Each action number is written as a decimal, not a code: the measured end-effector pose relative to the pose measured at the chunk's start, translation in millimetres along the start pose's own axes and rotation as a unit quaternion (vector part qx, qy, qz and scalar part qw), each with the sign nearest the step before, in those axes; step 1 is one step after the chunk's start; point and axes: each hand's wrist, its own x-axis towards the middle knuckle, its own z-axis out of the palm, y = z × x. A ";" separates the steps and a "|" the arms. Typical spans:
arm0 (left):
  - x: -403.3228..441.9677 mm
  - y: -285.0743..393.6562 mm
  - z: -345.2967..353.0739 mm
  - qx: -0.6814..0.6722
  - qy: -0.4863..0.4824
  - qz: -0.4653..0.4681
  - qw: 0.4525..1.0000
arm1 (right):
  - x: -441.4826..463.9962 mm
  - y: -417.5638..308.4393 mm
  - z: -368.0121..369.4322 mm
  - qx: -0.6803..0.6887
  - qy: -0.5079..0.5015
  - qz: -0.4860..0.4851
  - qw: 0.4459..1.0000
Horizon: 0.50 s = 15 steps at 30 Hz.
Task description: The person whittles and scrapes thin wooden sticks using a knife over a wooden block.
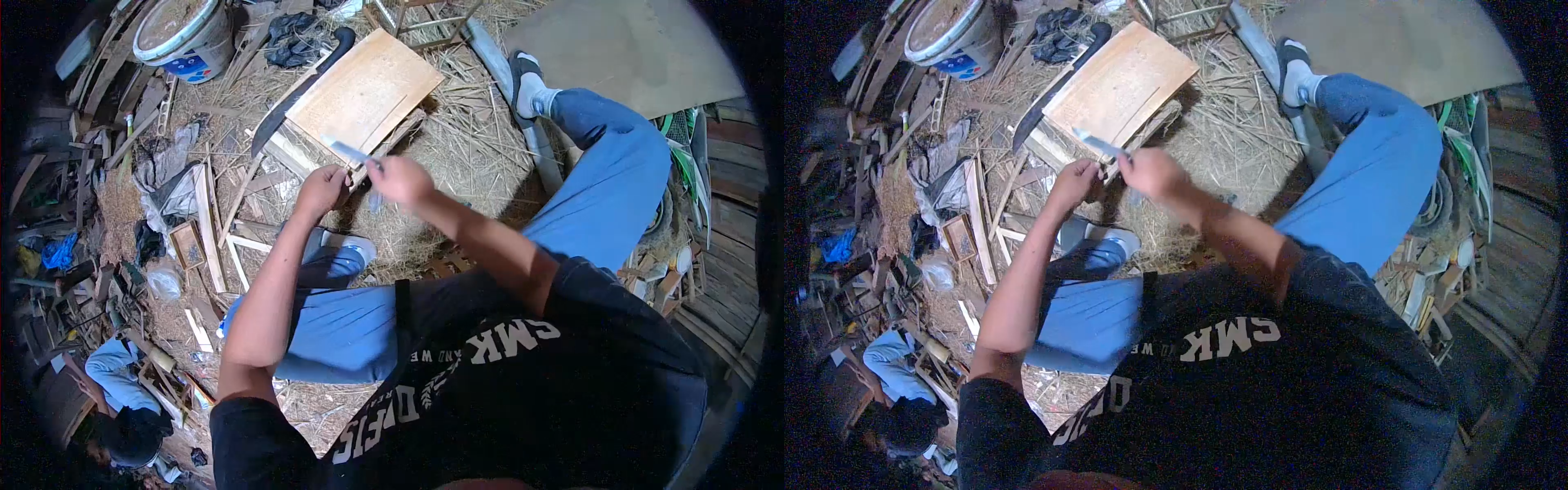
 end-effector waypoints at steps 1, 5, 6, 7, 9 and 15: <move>1.9 -5.0 1.0 -0.007 -0.004 0.010 1.000 | 8.3 6.2 -13.7 0.051 -0.021 0.036 0.998; -1.1 -2.2 2.3 -0.144 -0.051 -0.043 0.987 | 52.6 53.0 -45.2 0.056 0.080 0.092 0.991; -6.7 1.4 4.8 -0.144 -0.051 -0.045 0.987 | 43.8 46.4 -38.9 0.056 0.079 0.093 0.991; -12.1 4.9 7.2 -0.055 0.005 0.024 0.998 | 29.0 32.1 -29.1 0.070 0.051 0.110 0.990; -13.2 5.9 9.0 0.038 0.063 0.094 0.993 | 20.2 21.3 -27.7 0.086 0.025 0.124 0.988; -6.3 2.5 5.8 0.058 0.053 0.095 0.992 | 46.4 41.7 -53.1 0.028 0.010 0.088 0.996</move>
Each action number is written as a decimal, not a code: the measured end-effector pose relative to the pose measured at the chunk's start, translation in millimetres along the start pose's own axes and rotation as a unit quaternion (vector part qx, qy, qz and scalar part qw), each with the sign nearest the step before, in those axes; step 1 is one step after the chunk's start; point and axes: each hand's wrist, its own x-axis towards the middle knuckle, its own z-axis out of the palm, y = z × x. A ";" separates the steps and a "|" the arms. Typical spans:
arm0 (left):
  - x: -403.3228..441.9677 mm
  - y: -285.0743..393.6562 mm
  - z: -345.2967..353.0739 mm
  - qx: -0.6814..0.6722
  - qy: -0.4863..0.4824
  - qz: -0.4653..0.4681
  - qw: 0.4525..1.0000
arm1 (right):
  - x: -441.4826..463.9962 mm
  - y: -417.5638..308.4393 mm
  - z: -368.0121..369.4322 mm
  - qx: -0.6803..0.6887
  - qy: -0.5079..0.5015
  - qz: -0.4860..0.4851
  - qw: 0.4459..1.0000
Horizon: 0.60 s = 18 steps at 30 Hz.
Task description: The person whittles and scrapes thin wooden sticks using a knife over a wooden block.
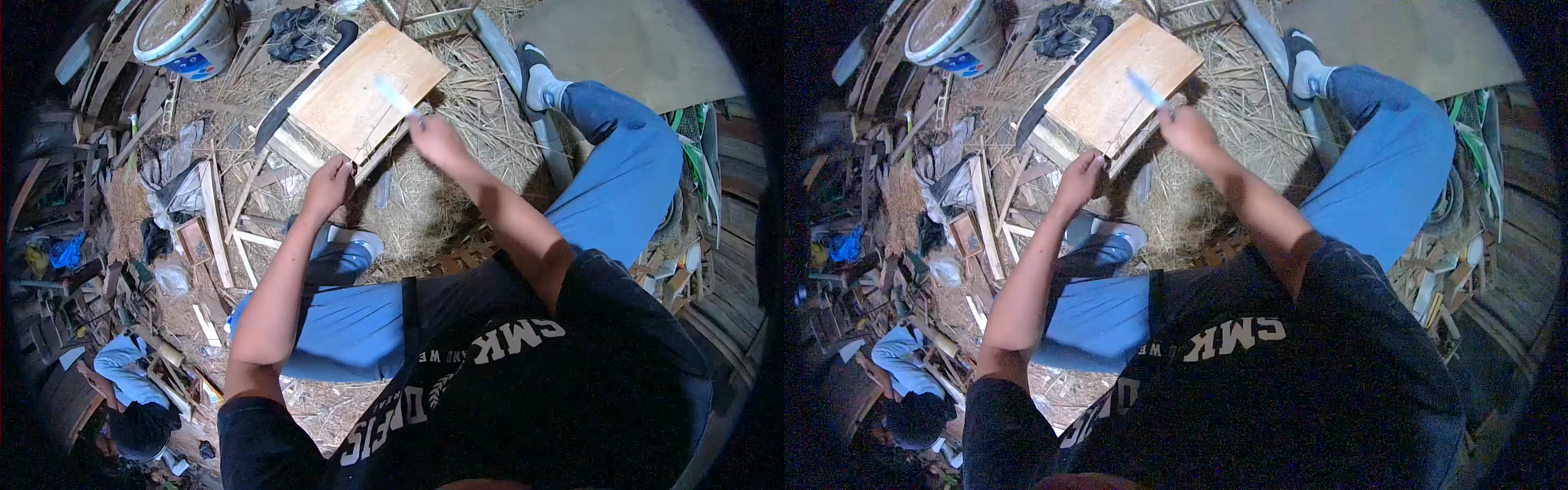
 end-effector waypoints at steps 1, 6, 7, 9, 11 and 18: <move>0.4 -0.4 -0.5 -0.002 -0.010 -0.018 1.000 | 5.2 1.5 -3.4 0.016 0.042 0.015 0.999; 1.6 -8.1 4.1 -0.047 -0.021 -0.047 0.998 | -34.2 -5.2 39.0 0.037 -0.006 -0.043 0.998; 2.0 -7.9 5.3 -0.048 -0.017 -0.043 0.998 | -37.1 -6.0 35.8 0.019 0.000 -0.070 0.997; 3.1 -11.4 5.0 -0.066 -0.028 -0.066 0.995 | -28.4 -10.9 22.4 0.001 0.006 -0.102 0.995; -5.2 6.4 -1.4 -0.036 -0.013 -0.026 0.999 | -6.5 -8.7 -9.2 0.065 -0.057 0.046 0.995; -8.1 22.6 -1.2 0.062 0.013 -0.013 0.998 | -33.9 -4.5 53.7 -0.002 -0.025 -0.043 0.999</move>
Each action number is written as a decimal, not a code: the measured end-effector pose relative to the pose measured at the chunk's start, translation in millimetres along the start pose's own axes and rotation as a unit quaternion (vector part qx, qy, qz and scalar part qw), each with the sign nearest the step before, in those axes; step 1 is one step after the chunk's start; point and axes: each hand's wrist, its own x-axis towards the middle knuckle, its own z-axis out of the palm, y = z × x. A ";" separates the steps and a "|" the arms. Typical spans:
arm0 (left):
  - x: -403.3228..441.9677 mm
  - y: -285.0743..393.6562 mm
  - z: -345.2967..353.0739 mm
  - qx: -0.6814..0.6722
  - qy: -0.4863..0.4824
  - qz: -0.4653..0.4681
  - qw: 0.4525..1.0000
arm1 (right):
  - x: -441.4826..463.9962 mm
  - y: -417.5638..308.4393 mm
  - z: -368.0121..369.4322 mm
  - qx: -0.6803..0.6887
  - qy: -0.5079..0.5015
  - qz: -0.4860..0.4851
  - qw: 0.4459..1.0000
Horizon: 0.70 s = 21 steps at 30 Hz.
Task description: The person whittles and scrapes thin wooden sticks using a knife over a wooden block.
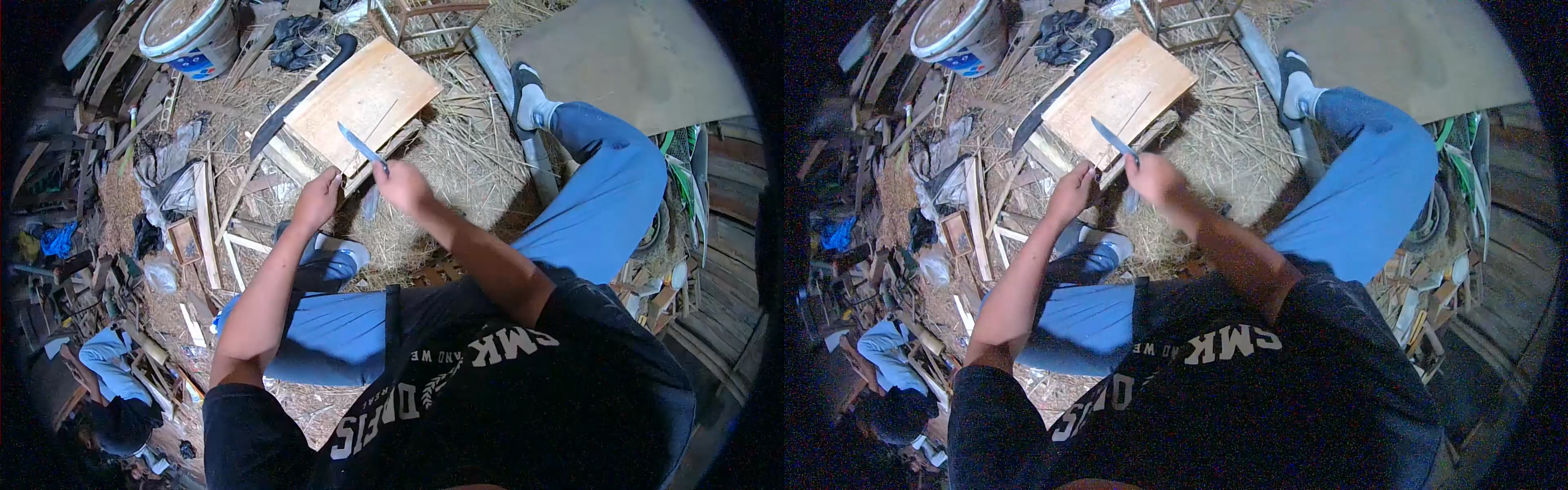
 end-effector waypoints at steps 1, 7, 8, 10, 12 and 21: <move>3.2 -3.5 -0.6 0.013 0.004 0.029 0.999 | 1.7 -7.2 -26.4 0.010 -0.030 -0.001 0.999; 4.1 0.4 3.1 0.049 0.019 0.006 0.999 | 19.2 1.3 -60.0 0.088 0.015 0.092 0.992; 4.1 -0.9 3.7 0.041 0.024 0.009 0.999 | 10.0 -1.0 -36.9 0.086 0.016 0.090 0.992; 4.1 -5.4 5.4 0.034 0.030 0.009 0.999 | -2.8 6.8 17.1 0.026 0.010 0.009 1.000; 7.7 -14.0 5.8 0.047 0.035 0.033 0.998 | 3.9 6.0 -3.6 0.044 -0.031 0.009 0.998; 9.4 -11.0 -0.3 0.056 -0.008 0.006 0.998 | -7.2 -18.6 -9.3 0.027 -0.046 0.002 0.999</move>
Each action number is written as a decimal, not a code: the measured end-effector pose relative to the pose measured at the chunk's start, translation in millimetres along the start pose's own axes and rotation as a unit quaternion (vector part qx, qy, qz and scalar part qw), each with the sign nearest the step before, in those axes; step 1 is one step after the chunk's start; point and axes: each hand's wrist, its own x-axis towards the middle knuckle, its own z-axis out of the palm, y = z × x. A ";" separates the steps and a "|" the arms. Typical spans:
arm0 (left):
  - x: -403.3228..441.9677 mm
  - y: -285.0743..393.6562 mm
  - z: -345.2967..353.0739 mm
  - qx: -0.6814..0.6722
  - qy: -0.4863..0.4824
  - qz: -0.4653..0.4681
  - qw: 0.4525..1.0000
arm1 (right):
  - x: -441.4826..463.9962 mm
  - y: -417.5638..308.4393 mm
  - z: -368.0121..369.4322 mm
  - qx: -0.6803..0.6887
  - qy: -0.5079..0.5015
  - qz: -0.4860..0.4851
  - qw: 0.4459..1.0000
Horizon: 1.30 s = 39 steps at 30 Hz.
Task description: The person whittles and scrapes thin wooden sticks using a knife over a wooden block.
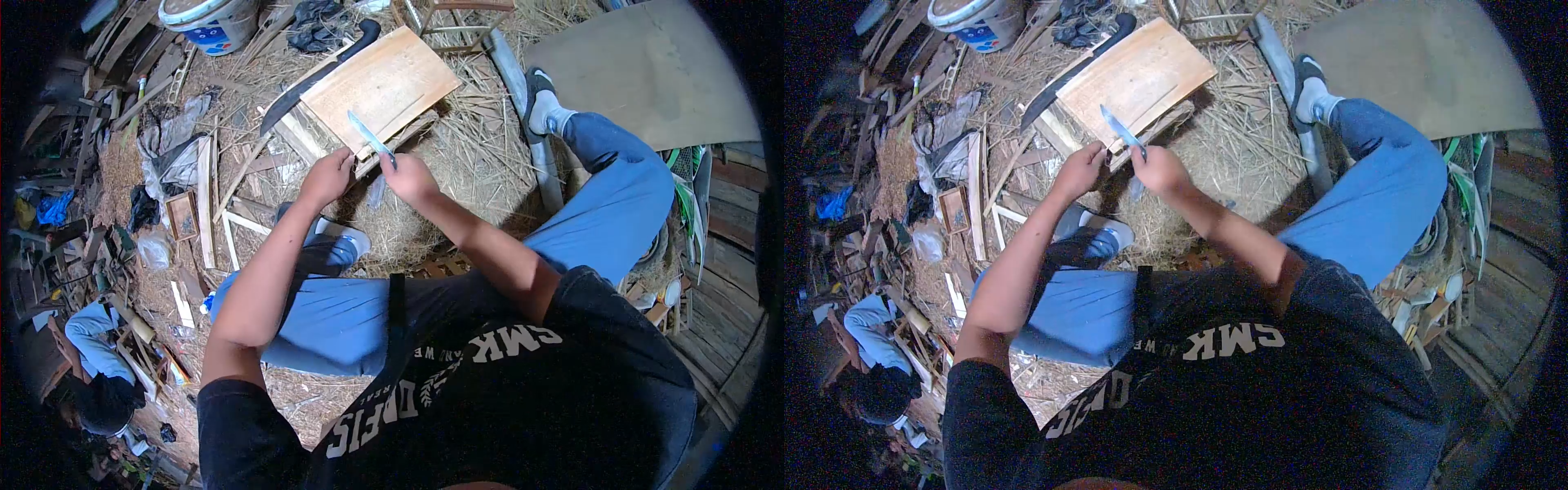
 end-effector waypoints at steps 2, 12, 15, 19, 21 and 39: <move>-0.5 4.1 -4.9 0.003 -0.010 0.011 1.000 | -1.1 -1.2 -16.2 -0.020 -0.039 0.028 0.999; 8.4 -3.7 -8.0 -0.032 -0.076 -0.028 0.996 | -3.3 -2.4 -8.3 -0.007 0.013 0.015 1.000; 15.6 -18.7 2.0 -0.174 -0.105 -0.054 0.978 | 6.2 -1.0 -30.5 -0.057 0.020 -0.017 0.998; 12.5 -14.3 -1.3 -0.244 -0.154 -0.087 0.953 | 42.2 24.5 -42.7 -0.017 0.131 0.024 0.991; 9.8 -9.1 -3.5 -0.263 -0.152 -0.095 0.948 | 24.8 15.9 -24.7 0.035 0.088 0.020 0.995; 10.3 -19.7 4.5 -0.256 -0.135 -0.071 0.955 | 16.2 8.3 -18.9 -0.019 0.018 -0.013 1.000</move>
